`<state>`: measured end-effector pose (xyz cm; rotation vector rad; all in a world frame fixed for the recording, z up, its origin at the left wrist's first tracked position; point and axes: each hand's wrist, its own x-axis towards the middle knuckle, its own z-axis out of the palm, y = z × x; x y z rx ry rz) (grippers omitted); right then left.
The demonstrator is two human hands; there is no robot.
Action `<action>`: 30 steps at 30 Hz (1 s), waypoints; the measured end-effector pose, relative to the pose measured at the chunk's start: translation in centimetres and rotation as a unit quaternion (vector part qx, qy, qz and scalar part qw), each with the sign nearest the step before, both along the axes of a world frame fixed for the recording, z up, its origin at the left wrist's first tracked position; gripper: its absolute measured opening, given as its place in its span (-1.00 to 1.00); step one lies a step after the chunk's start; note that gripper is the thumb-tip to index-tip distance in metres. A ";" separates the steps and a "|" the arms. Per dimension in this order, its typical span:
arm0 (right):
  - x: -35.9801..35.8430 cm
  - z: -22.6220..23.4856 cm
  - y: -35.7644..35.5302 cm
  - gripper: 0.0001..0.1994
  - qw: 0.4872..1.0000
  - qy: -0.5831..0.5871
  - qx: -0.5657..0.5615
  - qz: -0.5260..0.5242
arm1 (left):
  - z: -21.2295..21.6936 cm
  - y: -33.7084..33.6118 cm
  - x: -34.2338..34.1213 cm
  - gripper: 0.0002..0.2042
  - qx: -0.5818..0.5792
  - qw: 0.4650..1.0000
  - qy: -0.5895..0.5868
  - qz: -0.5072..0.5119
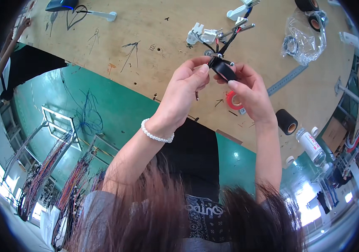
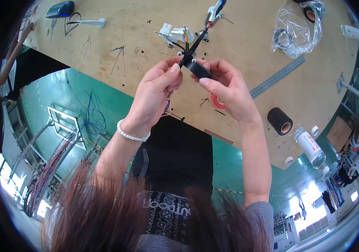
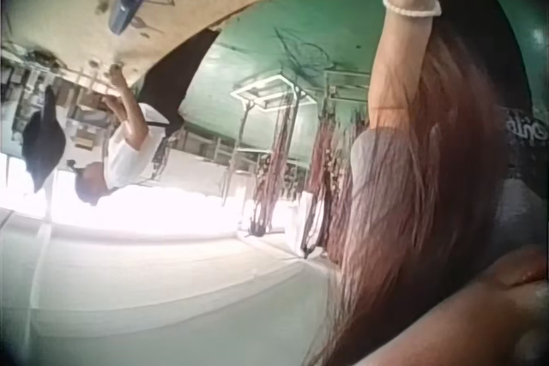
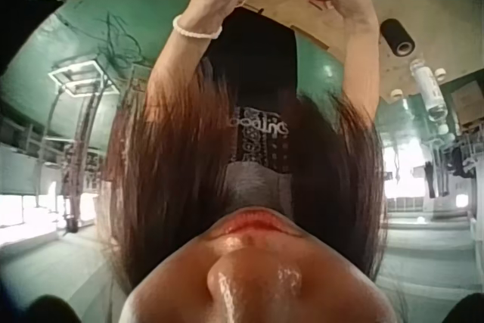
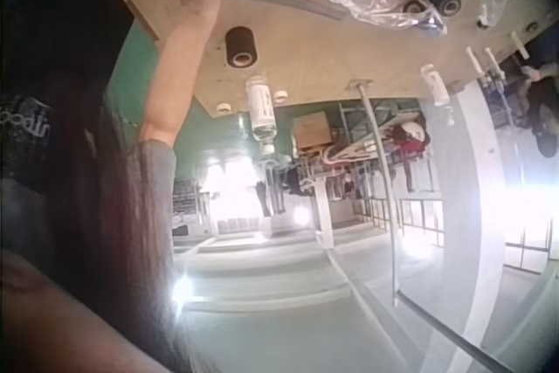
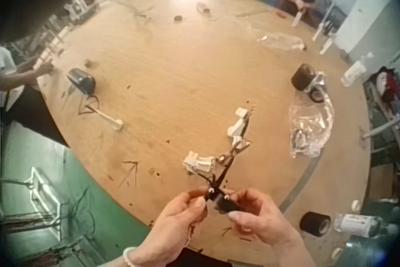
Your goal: Assemble wire harnesses by wrapping wire bundles with electrical tape and attaching connectors.
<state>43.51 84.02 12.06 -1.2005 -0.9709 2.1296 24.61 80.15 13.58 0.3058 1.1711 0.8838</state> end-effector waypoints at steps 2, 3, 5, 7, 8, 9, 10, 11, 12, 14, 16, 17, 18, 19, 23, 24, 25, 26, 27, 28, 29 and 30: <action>0.2 0.3 0.0 -0.64 1.000 0.008 0.008 0.003 | -0.1 0.2 -0.2 -0.67 -0.008 1.000 -0.006 -0.017; 0.3 0.4 0.0 -0.65 1.000 0.016 0.012 -0.007 | 0.1 0.3 0.0 -0.67 -0.008 1.000 -0.007 -0.015; 0.3 0.7 0.0 -0.66 0.999 0.026 0.015 -0.014 | 0.6 0.4 0.4 -0.73 -0.019 1.000 0.022 -0.004; 0.3 0.9 -0.1 -0.64 0.999 0.012 0.029 -0.009 | 1.1 0.5 0.7 -0.76 -0.012 0.999 0.030 0.007; 0.3 1.2 -0.4 -0.64 0.999 0.012 0.029 -0.007 | 1.2 0.5 0.7 -0.78 -0.004 0.999 0.038 0.015; 0.1 1.7 -0.7 -0.66 0.998 -0.003 0.052 -0.032 | 1.2 0.5 0.8 -0.78 -0.004 0.999 0.038 0.017; 0.0 2.4 -1.1 -0.67 0.995 -0.022 0.076 -0.058 | 1.3 0.5 1.0 -0.79 0.005 0.999 0.032 0.021; -0.6 3.9 -1.3 -0.67 0.995 -0.025 0.076 -0.056 | 1.3 0.5 1.1 -0.79 0.012 0.999 0.030 0.025; -1.5 5.7 -1.4 -0.70 0.979 -0.155 0.124 -0.036 | 1.1 0.4 1.2 -0.79 0.013 0.999 0.027 0.028; -4.1 7.9 -2.1 -0.75 0.910 -0.317 0.263 -0.038 | 0.5 0.1 1.3 -0.79 0.039 0.998 0.032 0.044; -6.3 8.8 -2.0 -0.75 0.854 -0.376 0.360 0.001 | 0.9 -0.2 1.3 -0.78 0.056 0.997 0.045 0.037; -7.2 9.4 -1.9 -0.75 0.782 -0.431 0.449 0.037 | 1.1 -0.3 1.4 -0.77 0.073 0.995 0.056 0.025; -8.3 9.9 -1.4 -0.75 0.754 -0.466 0.459 0.054 | 0.9 -0.3 1.3 -0.73 0.069 0.997 0.028 0.016; -9.3 9.9 -0.9 -0.76 0.712 -0.500 0.486 0.082 | 1.1 -0.3 0.8 -0.71 0.174 0.970 0.146 -0.084; -12.4 7.2 0.6 -0.78 0.606 -0.577 0.524 0.157 | 0.1 -1.8 2.4 -0.74 0.274 0.935 0.221 0.026; -11.4 6.5 0.5 -0.79 0.655 -0.468 0.588 0.078 | -0.5 -2.1 2.7 -0.74 0.258 0.937 0.221 0.079; -10.3 6.1 0.7 -0.81 0.684 -0.351 0.640 -0.003 | -0.4 -1.3 2.6 -0.74 0.262 0.938 0.213 0.080; -9.0 6.2 -1.2 -0.80 0.740 -0.349 0.570 -0.080 | -0.5 -0.8 2.2 -0.69 0.143 0.975 0.159 0.068; -7.9 5.3 -2.7 -0.80 0.744 -0.344 0.568 -0.079 | -0.5 -0.5 1.7 -0.61 0.020 0.993 0.102 0.056; -6.2 4.5 -4.0 -0.75 0.853 -0.311 0.379 -0.181 | 0.1 0.0 1.9 -0.48 0.025 0.989 0.134 0.063; -5.4 3.3 -5.0 -0.70 0.911 -0.258 0.168 -0.274 | 0.2 0.1 1.9 -0.48 0.024 0.989 0.134 0.063; -5.3 1.5 -5.0 -0.70 0.912 -0.256 0.167 -0.274 | 0.3 0.2 1.8 -0.48 0.027 0.989 0.127 0.075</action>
